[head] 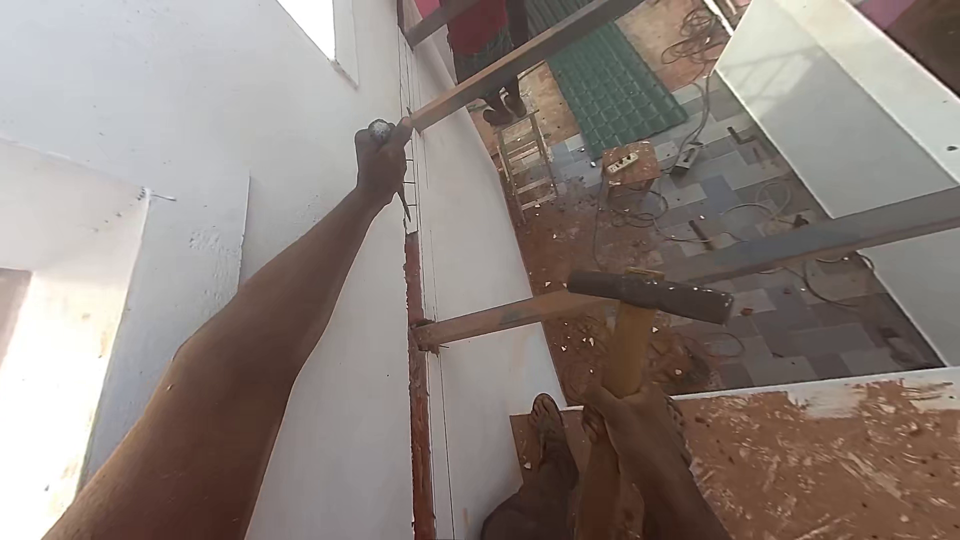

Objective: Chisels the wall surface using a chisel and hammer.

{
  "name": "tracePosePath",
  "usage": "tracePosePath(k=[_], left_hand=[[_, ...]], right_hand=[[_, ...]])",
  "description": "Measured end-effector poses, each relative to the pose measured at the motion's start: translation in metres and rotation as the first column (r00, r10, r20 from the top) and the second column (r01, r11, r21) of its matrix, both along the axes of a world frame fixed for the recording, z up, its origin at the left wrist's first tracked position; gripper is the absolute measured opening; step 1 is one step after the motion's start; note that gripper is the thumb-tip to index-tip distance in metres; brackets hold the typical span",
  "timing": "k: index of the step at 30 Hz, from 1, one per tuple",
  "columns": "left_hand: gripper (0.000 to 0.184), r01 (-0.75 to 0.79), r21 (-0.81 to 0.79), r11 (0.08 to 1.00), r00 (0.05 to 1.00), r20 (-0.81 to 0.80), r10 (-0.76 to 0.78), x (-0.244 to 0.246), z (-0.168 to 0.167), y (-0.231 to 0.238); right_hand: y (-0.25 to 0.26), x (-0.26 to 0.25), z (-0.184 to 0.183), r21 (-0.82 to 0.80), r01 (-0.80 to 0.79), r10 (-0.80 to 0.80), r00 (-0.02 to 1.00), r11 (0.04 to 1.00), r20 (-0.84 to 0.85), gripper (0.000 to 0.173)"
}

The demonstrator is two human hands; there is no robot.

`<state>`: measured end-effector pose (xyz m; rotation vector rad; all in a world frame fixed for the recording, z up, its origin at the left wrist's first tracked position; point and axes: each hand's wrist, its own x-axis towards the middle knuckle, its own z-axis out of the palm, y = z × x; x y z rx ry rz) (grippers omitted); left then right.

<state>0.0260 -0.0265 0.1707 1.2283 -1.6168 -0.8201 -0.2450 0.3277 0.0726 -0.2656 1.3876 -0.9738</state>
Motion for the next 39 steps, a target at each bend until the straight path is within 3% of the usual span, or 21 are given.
tracePosePath(k=[4, 8, 12, 16, 19, 22, 28, 30, 35, 39], left_hand=[[0.046, -0.098, -0.028, 0.995, 0.981, 0.165, 0.101, -0.011, 0.022, 0.015], [0.044, -0.381, 0.261, 0.887, 0.915, 0.243, 0.321, -0.053, 0.095, 0.063], [0.021, -0.527, 0.405, 0.747, 0.831, 0.432, 0.352, -0.091, 0.174, 0.175], [0.024, -0.629, 0.343, 0.698, 0.747, 0.514, 0.42, -0.074, 0.255, 0.28], [0.019, -0.67, 0.321, 0.67, 0.74, 0.368, 0.563, -0.048, 0.289, 0.333], [0.018, -0.706, 0.364, 0.607, 0.697, 0.209, 0.685, -0.032, 0.302, 0.358], [0.03, -0.761, 0.438, 0.478, 0.594, 0.175, 0.785, 0.007, 0.322, 0.373], [0.03, -0.751, 0.451, 0.482, 0.579, 0.097, 0.81, 0.026, 0.33, 0.379], [0.037, -0.664, 0.48, 0.574, 0.498, -0.289, 0.818, 0.05, 0.33, 0.38], [0.029, -0.676, 0.509, 0.533, 0.406, -0.346, 0.846, 0.059, 0.324, 0.383]], right_hand=[[0.036, -0.056, -0.013, 0.095, -0.171, 0.191, 0.944, 0.981, -0.271, 0.025], [0.041, -0.106, -0.003, 0.152, -0.252, 0.29, 0.894, 0.956, -0.34, 0.028], [0.031, -0.142, 0.032, 0.162, -0.326, 0.363, 0.876, 0.931, -0.319, 0.02], [0.019, -0.165, 0.073, 0.192, -0.454, 0.493, 0.809, 0.87, -0.32, 0.022], [0.002, -0.169, 0.1, 0.224, -0.519, 0.565, 0.751, 0.825, -0.341, 0.022], [-0.014, -0.163, 0.133, 0.245, -0.572, 0.621, 0.701, 0.783, -0.35, 0.02], [-0.027, -0.132, 0.182, 0.25, -0.646, 0.685, 0.612, 0.722, -0.396, 0.018], [-0.025, -0.119, 0.201, 0.246, -0.65, 0.689, 0.619, 0.719, -0.378, 0.019], [-0.02, -0.084, 0.226, 0.248, -0.677, 0.714, 0.597, 0.693, -0.367, 0.016], [-0.011, -0.067, 0.244, 0.249, -0.68, 0.718, 0.596, 0.689, -0.36, 0.016]])
